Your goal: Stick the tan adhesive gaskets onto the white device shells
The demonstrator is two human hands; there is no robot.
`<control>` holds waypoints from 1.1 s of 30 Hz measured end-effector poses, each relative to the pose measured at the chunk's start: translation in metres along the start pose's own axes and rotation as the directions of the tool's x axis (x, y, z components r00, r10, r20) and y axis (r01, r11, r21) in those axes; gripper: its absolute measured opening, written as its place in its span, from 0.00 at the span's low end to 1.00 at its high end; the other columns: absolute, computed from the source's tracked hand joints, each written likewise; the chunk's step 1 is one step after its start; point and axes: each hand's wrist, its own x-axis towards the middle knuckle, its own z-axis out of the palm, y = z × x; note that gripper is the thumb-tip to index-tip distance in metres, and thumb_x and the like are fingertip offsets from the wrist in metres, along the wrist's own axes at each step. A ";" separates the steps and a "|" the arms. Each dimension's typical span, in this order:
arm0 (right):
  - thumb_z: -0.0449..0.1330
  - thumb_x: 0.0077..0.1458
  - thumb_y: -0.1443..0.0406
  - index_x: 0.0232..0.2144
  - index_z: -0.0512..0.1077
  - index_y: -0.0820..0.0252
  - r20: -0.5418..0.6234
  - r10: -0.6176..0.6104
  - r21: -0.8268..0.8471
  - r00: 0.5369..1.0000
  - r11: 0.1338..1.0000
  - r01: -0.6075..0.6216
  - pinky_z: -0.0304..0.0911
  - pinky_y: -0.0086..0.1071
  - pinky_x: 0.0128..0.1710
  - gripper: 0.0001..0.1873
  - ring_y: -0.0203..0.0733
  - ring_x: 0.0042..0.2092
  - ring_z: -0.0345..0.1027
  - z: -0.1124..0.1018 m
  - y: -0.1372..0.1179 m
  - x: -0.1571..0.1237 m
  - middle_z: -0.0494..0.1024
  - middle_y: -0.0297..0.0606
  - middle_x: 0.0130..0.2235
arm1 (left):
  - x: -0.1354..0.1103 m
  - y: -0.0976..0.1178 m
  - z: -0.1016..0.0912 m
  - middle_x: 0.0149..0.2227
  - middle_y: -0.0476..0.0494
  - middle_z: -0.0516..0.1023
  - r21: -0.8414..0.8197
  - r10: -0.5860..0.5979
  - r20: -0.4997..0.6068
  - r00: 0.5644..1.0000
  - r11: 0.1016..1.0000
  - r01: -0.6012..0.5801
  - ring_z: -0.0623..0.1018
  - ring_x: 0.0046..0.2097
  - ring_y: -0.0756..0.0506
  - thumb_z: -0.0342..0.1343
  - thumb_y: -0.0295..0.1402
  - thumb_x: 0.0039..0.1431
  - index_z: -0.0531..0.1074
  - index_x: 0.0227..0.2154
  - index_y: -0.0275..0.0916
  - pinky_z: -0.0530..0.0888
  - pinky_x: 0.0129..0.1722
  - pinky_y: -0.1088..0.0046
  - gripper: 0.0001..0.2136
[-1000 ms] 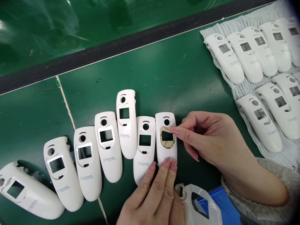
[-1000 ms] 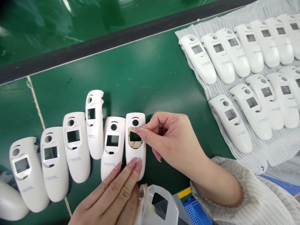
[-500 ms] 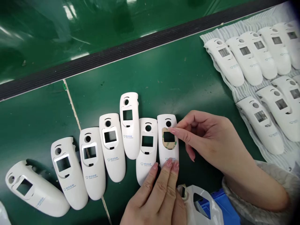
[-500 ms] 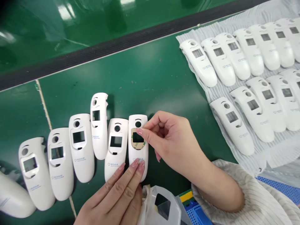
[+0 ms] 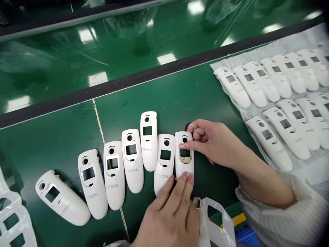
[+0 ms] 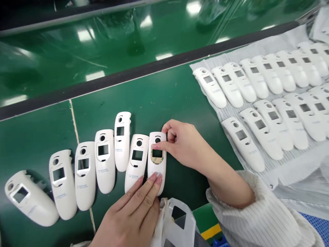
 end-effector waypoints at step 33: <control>0.58 0.62 0.59 0.34 0.70 0.66 -0.046 0.067 0.882 0.997 0.471 0.009 0.71 0.30 0.26 0.13 0.35 0.28 0.71 -0.010 -0.069 0.139 0.75 0.36 0.30 | -0.005 0.004 -0.027 0.29 0.43 0.80 -0.841 -0.757 0.324 0.567 0.044 0.540 0.77 0.31 0.45 0.49 0.49 0.62 0.79 0.37 0.37 0.74 0.36 0.73 0.21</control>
